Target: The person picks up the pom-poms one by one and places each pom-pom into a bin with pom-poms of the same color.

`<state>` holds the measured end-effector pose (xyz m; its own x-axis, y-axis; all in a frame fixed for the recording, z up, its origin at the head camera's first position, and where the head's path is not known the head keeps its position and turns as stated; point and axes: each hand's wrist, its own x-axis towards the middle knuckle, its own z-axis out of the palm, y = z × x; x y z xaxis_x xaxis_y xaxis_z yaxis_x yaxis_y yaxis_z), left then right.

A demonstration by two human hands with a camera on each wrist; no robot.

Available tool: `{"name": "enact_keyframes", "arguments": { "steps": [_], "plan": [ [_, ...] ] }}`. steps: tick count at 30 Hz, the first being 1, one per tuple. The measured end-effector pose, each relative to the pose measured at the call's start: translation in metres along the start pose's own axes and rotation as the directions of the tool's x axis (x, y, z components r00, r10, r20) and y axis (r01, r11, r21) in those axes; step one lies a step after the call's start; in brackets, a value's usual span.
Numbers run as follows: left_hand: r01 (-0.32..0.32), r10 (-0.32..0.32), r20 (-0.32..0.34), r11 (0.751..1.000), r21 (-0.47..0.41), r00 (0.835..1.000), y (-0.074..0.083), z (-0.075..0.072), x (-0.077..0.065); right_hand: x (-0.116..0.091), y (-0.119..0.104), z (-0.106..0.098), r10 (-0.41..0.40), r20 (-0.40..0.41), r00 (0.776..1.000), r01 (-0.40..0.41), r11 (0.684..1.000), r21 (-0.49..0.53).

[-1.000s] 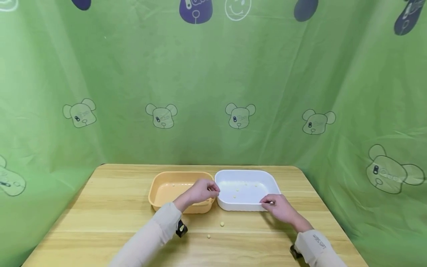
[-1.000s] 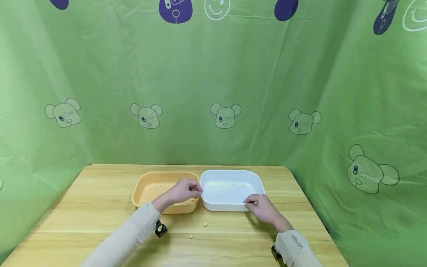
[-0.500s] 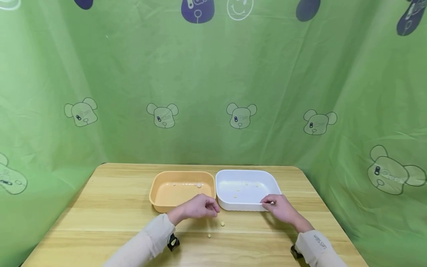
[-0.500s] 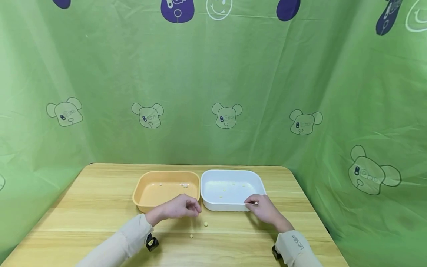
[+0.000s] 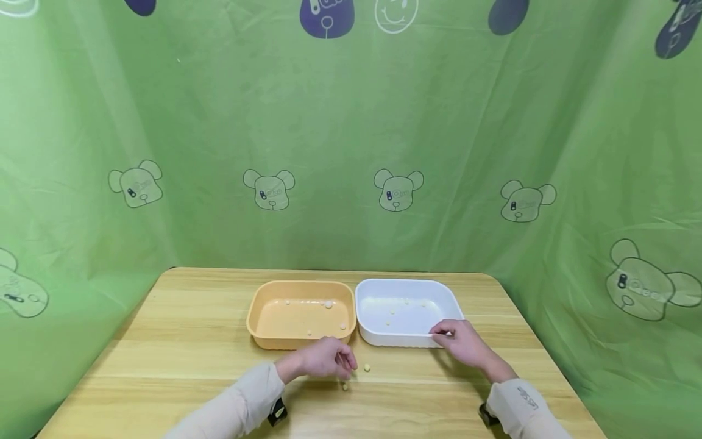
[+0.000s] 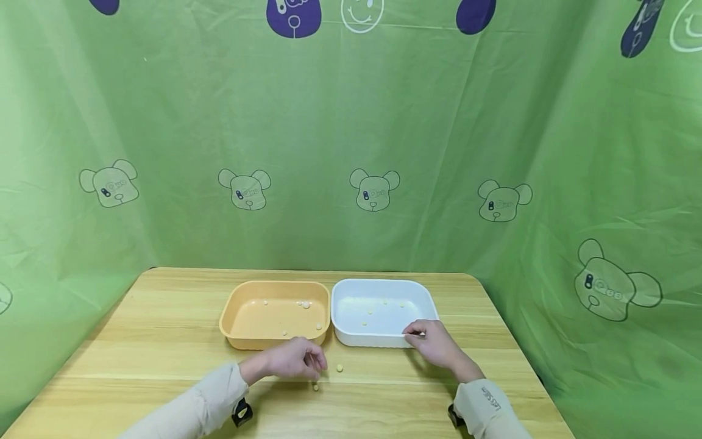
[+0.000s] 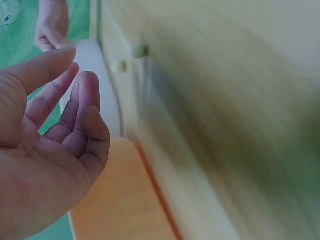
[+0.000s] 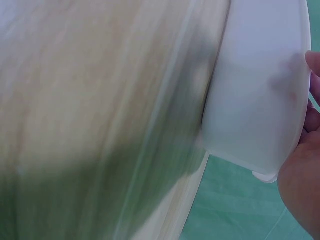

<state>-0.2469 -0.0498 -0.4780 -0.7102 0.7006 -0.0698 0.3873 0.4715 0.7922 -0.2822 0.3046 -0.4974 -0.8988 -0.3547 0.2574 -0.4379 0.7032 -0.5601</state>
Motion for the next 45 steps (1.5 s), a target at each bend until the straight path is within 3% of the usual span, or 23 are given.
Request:
{"name": "enact_keyframes", "arguments": {
  "steps": [8, 16, 24, 38, 45],
  "plan": [
    [0.034, -0.034, 0.006, 0.999, 0.025, 0.999, -0.008, 0.006, 0.001, -0.001, 0.001, 0.0, -0.004, -0.004, 1.0, 0.004, 1.0, 0.01],
    [0.002, -0.004, 0.025, 0.996, 0.093, 1.0, -0.015, 0.009, 0.001, 0.0, 0.002, 0.002, -0.009, -0.009, 1.0, 0.009, 1.0, 0.008],
    [0.017, -0.022, 0.037, 0.991, 0.13, 0.999, -0.02, 0.013, 0.002, 0.0, 0.002, 0.001, -0.029, -0.011, 1.0, 0.028, 1.0, -0.006],
    [-0.03, 0.022, 0.037, 0.97, 0.24, 0.999, -0.019, 0.02, 0.003, 0.0, 0.0, 0.002, -0.009, -0.012, 1.0, 0.009, 1.0, -0.004],
    [-0.021, 0.014, 0.029, 0.968, 0.249, 0.999, -0.019, 0.02, 0.002, 0.0, -0.001, 0.001, -0.011, -0.018, 1.0, 0.011, 1.0, -0.008]
  ]
}}
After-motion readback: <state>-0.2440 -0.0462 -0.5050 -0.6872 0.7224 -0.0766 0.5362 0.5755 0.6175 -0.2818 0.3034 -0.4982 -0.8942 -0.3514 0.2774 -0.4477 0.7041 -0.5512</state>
